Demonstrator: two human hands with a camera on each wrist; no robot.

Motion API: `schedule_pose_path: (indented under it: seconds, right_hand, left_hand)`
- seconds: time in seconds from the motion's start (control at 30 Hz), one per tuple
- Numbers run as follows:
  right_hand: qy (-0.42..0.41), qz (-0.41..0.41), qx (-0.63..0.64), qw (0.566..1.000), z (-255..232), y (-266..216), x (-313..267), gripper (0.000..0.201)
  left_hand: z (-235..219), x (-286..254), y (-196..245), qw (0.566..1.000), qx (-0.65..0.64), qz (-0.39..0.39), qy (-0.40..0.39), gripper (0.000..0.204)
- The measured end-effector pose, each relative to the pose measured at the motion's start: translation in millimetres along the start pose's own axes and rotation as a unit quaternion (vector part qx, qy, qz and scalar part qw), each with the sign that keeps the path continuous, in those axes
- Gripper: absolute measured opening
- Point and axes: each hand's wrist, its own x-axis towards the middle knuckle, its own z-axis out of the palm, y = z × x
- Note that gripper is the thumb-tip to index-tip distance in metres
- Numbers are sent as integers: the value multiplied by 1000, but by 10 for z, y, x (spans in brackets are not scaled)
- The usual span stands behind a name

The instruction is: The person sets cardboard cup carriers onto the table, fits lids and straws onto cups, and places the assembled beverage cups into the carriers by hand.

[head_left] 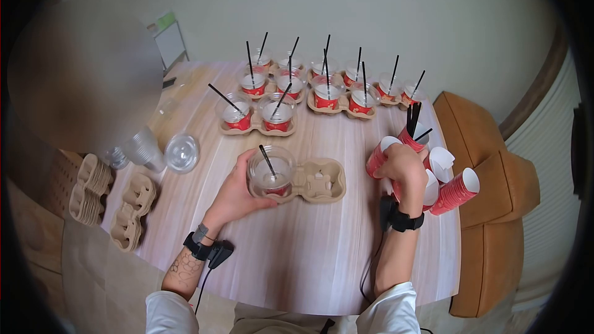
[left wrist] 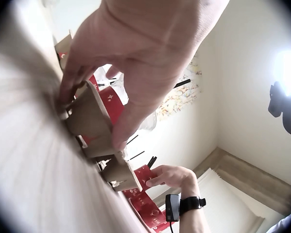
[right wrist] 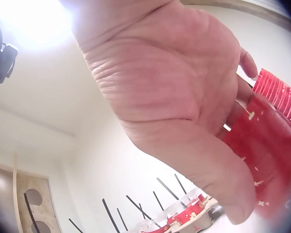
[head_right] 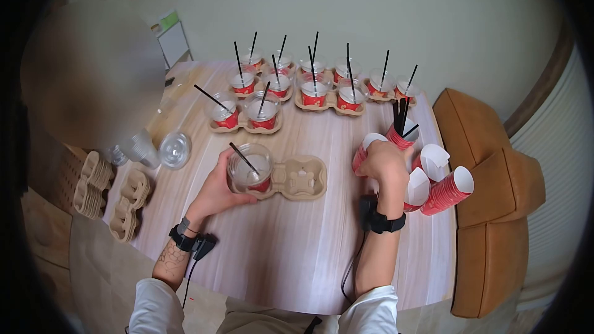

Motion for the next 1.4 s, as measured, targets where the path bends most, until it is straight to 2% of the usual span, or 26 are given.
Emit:
schedule_pose_path:
  seconds: [0.03,0.2,0.23,0.3,0.37,0.43,0.47,0.5,0.53,0.57,0.6,0.63,0.67,0.7,0.77,0.8,0.87,0.9,0.97,1.0,1.03,1.07,1.1,1.17,1.23,1.4]
  right_hand:
    - [-2,0,2,1000,-37,-20,-29,38]
    - [4,-14,-11,1000,-254,-128,-211,39]
    - [21,-9,2,1000,-326,-166,-268,33]
    - [38,-15,16,999,-385,-242,-322,28]
    - [177,-28,91,980,-382,-256,-374,32]
    - [195,-40,97,975,-407,-298,-396,33]
    - [213,-55,123,968,-404,-305,-391,33]
    - [232,-68,150,959,-401,-313,-395,32]
    - [241,-90,142,956,-410,-326,-416,27]
    - [240,-96,145,955,-408,-345,-427,27]
    - [232,-116,190,947,-402,-369,-436,25]
    - [224,-135,234,936,-421,-399,-447,23]
    - [143,-114,283,941,-589,-577,-631,17]
    - [140,-117,285,941,-593,-658,-680,17]
    - [50,-285,253,923,-548,-765,-790,14]
    - [43,-332,247,909,-490,-881,-852,12]
    - [28,-414,249,875,-301,-1174,-951,10]
    - [19,-450,256,855,-173,-1341,-973,9]
    - [-23,-483,288,826,109,-1647,-1030,9]
    - [-22,-493,296,818,274,-1821,-1046,7]
    - [-21,-501,306,809,441,-2016,-1041,6]
    - [-22,-513,294,806,595,-2229,-1010,4]
    - [-24,-521,283,804,759,-2433,-978,4]
    - [-1,-522,243,817,1073,-2842,-836,5]
    - [53,-516,225,825,1373,-3223,-649,9]
    - [126,-479,173,852,1622,-3664,-301,15]
  left_hand:
    - [-13,6,9,999,23,-36,-4,114]
    - [-14,71,-233,998,66,-12,22,108]
    - [-34,65,-241,997,64,-5,32,107]
    - [-50,46,-187,998,43,-31,39,105]
    - [-122,19,-119,997,22,-57,45,104]
    - [-208,-17,-64,995,22,-91,30,103]
    - [-278,-73,-1,995,31,-73,64,82]
    - [-374,-93,-26,994,35,-74,67,82]
    - [-508,-115,-71,989,75,-75,99,68]
    - [-633,-137,-83,982,114,-77,133,54]
    - [-749,-185,-45,974,103,-76,185,29]
    - [-917,-231,-73,973,106,-80,191,29]
    - [-1122,-284,-118,952,178,-46,245,26]
    - [-1262,-308,-130,922,249,-11,295,22]
    - [-1436,-383,149,846,403,-58,343,22]
    - [-1515,-383,116,845,404,-60,344,22]
    - [-1707,-387,-53,802,469,-86,359,31]
    - [-1796,-385,-169,801,468,-86,363,31]
    - [-1931,-397,-399,777,526,-98,330,33]
    - [-1982,-396,-437,775,525,-101,337,33]
    - [-2041,-393,-459,802,498,-134,301,30]
    - [-2089,-399,-469,827,469,-165,262,28]
    - [-2105,-411,-471,826,469,-165,264,28]
    - [-2093,-396,-461,834,441,-137,303,17]
    - [-2090,-409,-451,836,427,-116,325,15]
    - [-2111,-437,-395,843,393,-120,346,15]
